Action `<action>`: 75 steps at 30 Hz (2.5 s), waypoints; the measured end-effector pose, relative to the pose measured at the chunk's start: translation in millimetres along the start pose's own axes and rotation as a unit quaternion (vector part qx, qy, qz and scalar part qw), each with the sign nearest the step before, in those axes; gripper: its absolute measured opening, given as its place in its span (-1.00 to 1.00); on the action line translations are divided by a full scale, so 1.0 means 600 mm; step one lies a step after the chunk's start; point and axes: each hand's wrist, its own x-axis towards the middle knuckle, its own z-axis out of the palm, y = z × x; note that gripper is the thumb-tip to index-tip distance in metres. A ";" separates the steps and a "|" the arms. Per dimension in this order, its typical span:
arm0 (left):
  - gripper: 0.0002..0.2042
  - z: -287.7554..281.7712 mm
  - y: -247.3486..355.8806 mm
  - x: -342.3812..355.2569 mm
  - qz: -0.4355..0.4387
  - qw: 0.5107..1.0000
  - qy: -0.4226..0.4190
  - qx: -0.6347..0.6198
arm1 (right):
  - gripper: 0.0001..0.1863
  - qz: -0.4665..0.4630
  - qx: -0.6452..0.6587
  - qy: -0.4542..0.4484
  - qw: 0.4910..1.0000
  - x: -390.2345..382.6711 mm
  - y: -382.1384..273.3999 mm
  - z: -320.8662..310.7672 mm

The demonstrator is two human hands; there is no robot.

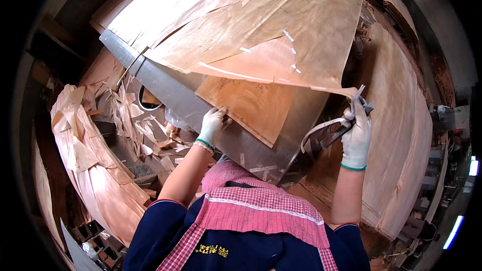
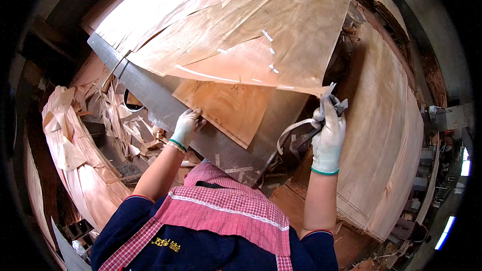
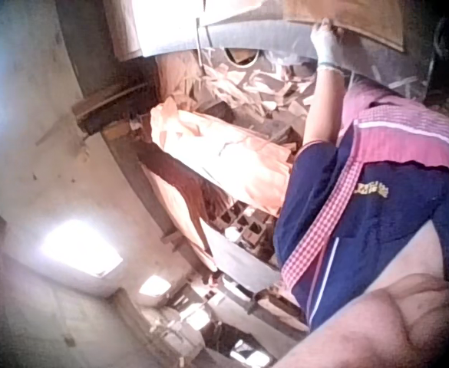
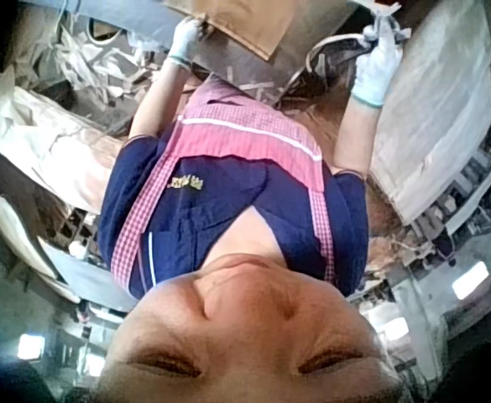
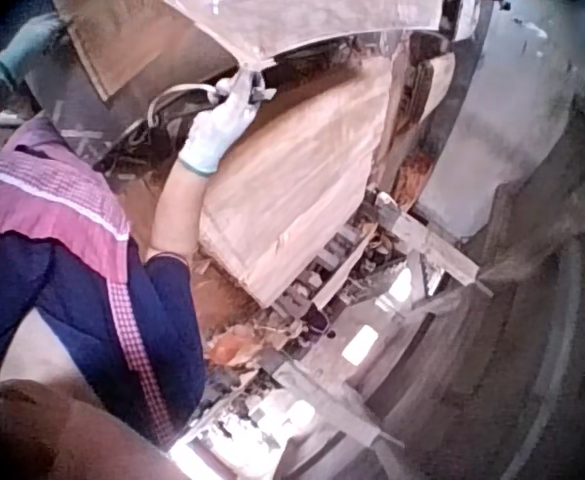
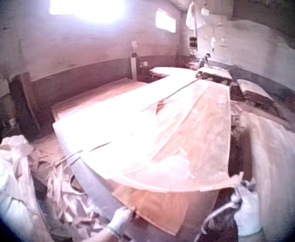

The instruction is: The person prepares wood veneer by applying tape to a sheet, cutting around a template with a utility knife, and peeling away excess material. The person then picks up the cut veneer sheet and moves it to another stack in the workshop.

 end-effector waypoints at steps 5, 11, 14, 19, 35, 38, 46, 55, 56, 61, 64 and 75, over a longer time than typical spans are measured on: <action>-0.85 -0.038 0.003 -0.017 -0.013 0.998 -0.024 0.051 | -0.83 -0.037 0.029 -0.007 0.999 0.006 -0.033 0.012; -0.90 -0.245 0.067 -0.123 0.016 0.992 0.016 0.127 | -0.91 -0.031 -0.009 -0.033 0.999 -0.020 -0.036 0.025; -0.94 -0.407 0.113 -0.207 0.112 0.943 0.162 0.267 | -0.91 -0.005 -0.066 -0.026 0.997 -0.052 -0.032 -0.017; -0.91 -0.775 0.144 -0.381 0.159 0.729 0.482 0.459 | -0.66 -0.063 -0.249 -0.004 0.967 -0.095 -0.017 -0.121; -0.72 -0.932 0.387 -0.236 0.313 0.794 0.254 0.455 | -0.81 -0.214 -0.087 -0.203 0.952 -0.346 0.040 0.617; -0.71 -0.970 0.443 -0.264 0.285 0.830 0.272 0.395 | -0.82 -0.133 0.003 -0.338 0.932 -0.391 0.071 0.796; -0.71 -1.025 0.641 -0.195 0.302 0.893 0.198 0.269 | -0.66 -0.046 -0.024 -0.485 0.873 -0.438 0.178 1.170; -0.63 -1.100 0.997 -0.077 0.292 0.946 0.036 0.135 | -0.86 -0.086 -0.099 -0.647 0.751 -0.410 0.402 1.626; -0.56 -1.106 1.036 -0.070 0.287 0.949 0.026 0.128 | -0.87 -0.120 -0.102 -0.662 0.733 -0.413 0.419 1.675; -0.51 -1.151 1.186 0.011 0.349 0.937 0.002 0.028 | -0.83 -0.149 -0.126 -0.697 0.690 -0.393 0.462 1.864; -0.67 -1.174 1.294 0.097 0.338 0.940 -0.023 0.048 | -0.76 -0.243 -0.136 -0.671 0.687 -0.350 0.494 1.963; -0.91 -1.212 1.692 0.528 0.315 0.908 -0.156 0.228 | -0.83 -0.131 -0.224 -0.445 0.857 -0.126 0.594 2.244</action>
